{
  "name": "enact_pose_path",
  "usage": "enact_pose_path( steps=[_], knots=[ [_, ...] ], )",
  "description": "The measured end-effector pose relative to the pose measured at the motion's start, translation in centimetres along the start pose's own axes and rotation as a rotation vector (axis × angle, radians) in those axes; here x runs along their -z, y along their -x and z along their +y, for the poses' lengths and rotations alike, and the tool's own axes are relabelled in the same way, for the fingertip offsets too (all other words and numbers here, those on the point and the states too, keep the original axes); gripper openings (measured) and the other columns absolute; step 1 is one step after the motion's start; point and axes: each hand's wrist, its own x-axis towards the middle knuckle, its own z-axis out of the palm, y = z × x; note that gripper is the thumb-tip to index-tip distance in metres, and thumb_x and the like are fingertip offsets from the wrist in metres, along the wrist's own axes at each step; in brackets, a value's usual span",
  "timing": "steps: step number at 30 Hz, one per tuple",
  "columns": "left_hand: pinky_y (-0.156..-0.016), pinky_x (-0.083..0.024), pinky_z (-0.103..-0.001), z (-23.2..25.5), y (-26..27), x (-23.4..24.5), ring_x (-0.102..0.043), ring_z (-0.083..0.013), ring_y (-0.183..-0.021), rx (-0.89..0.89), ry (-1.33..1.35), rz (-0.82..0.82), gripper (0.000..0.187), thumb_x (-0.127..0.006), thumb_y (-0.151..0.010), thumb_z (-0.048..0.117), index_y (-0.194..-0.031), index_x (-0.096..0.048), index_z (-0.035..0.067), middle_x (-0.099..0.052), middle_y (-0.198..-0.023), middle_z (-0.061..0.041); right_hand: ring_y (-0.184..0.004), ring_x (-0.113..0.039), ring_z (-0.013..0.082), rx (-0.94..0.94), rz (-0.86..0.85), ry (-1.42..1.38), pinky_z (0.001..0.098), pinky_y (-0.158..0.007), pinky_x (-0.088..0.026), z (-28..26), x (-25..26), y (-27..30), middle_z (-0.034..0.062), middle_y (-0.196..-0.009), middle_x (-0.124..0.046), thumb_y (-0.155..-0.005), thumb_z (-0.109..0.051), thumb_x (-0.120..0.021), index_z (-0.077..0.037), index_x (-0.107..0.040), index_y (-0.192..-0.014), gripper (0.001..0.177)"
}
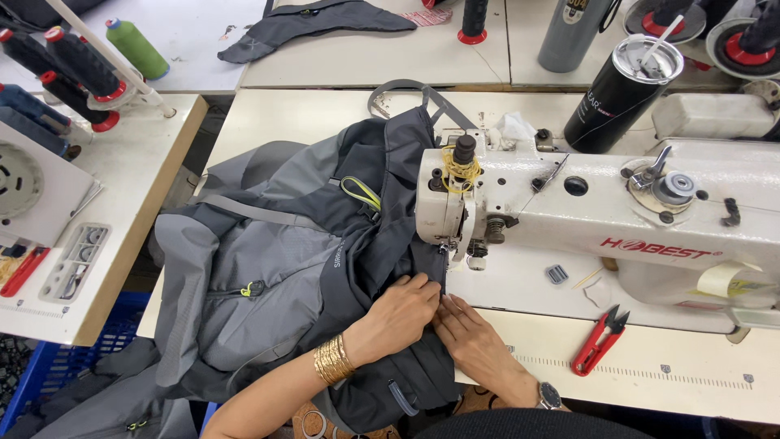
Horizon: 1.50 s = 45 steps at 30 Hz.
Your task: The person sews a grey backpack using a sewing machine, turning the bag and manipulating different seams and straps under the needle. They open the zipper and handle the interior and exterior of the bag.
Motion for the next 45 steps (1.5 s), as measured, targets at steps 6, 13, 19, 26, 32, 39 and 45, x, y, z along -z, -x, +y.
enact_pose_path(
  steps=[6, 13, 19, 26, 32, 39, 45],
  knots=[
    [-0.076, -0.047, -0.039, -0.9, -0.9, -0.7, -0.054, -0.0284, -0.093, 0.02, -0.008, 0.016, 0.013, -0.063, -0.081, 0.004, -0.092, -0.069, 0.006, -0.06, -0.094, -0.008, -0.132, -0.056, 0.0409, -0.041, -0.041, 0.026, 0.0488, -0.122, -0.035, 0.8, -0.8, -0.6, 0.0282, -0.132, -0.064, -0.09, 0.001, -0.057, 0.006, -0.066, -0.122, 0.033],
    [-0.081, -0.045, -0.043, -2.4, -2.8, -2.6, -0.056, -0.0309, -0.095, 0.068, -0.049, 0.076, 0.015, -0.056, -0.088, 0.004, -0.089, -0.07, 0.007, -0.065, -0.096, -0.01, -0.136, -0.051, 0.0456, -0.093, -0.027, -0.05, 0.0536, -0.124, -0.031, 3.3, -1.9, -1.2, 0.0295, -0.132, -0.063, -0.081, 0.008, -0.058, 0.007, -0.065, -0.124, 0.044],
    [-0.116, -0.03, -0.064, 0.3, 4.3, 0.0, -0.052, -0.0388, -0.134, 0.08, 0.108, 0.335, 0.018, -0.066, -0.102, 0.023, -0.112, -0.07, 0.009, -0.055, -0.148, -0.016, -0.151, -0.035, 0.0357, 0.0, -0.085, -0.167, 0.0547, -0.127, -0.02, 0.1, 2.6, -0.5, 0.0229, -0.159, -0.042, -0.094, -0.007, -0.048, 0.004, -0.044, -0.149, 0.057],
    [-0.112, -0.045, -0.058, -13.2, 1.5, -2.7, -0.068, -0.0304, -0.101, -0.322, -0.006, 0.509, 0.024, -0.061, -0.103, 0.02, -0.085, -0.067, 0.005, -0.071, -0.109, -0.017, -0.144, -0.046, 0.0377, -0.169, -0.114, 0.009, 0.044, -0.125, -0.029, -3.2, -3.2, -5.4, 0.0278, -0.155, -0.045, -0.079, 0.002, -0.053, 0.008, -0.041, -0.151, 0.074],
    [-0.104, -0.051, -0.044, -13.2, 2.1, 1.4, -0.059, -0.0259, -0.077, -0.485, -0.134, 0.269, 0.04, -0.04, -0.113, 0.034, -0.084, -0.055, 0.011, -0.054, -0.086, -0.007, -0.131, -0.057, 0.0411, -0.102, -0.204, 0.1, 0.049, -0.127, -0.026, -3.8, 0.5, -4.6, 0.0349, -0.142, -0.055, -0.075, -0.006, -0.057, 0.013, -0.051, -0.14, 0.068],
    [-0.076, -0.046, -0.038, -11.9, 0.6, 3.7, -0.056, -0.0255, -0.079, -0.024, -0.138, 0.198, 0.035, -0.078, -0.087, 0.04, -0.096, -0.057, 0.013, -0.056, -0.082, -0.004, -0.153, -0.031, 0.037, -0.183, -0.101, -0.212, 0.0576, -0.125, -0.016, -0.7, 2.9, -3.9, 0.0204, -0.162, -0.038, -0.074, -0.004, -0.069, -0.003, -0.043, -0.152, 0.082],
    [-0.122, -0.037, -0.052, -12.8, -1.7, 7.8, -0.055, -0.0167, -0.063, -0.274, -0.578, -0.034, 0.025, -0.065, -0.089, 0.003, -0.07, -0.07, 0.019, -0.062, -0.063, 0.002, -0.153, -0.032, 0.0364, -0.168, -0.1, -0.041, 0.0492, -0.126, -0.02, 0.2, -0.4, -4.3, 0.0266, -0.164, -0.03, -0.085, -0.002, -0.055, -0.003, -0.037, -0.156, 0.074]
  ],
)
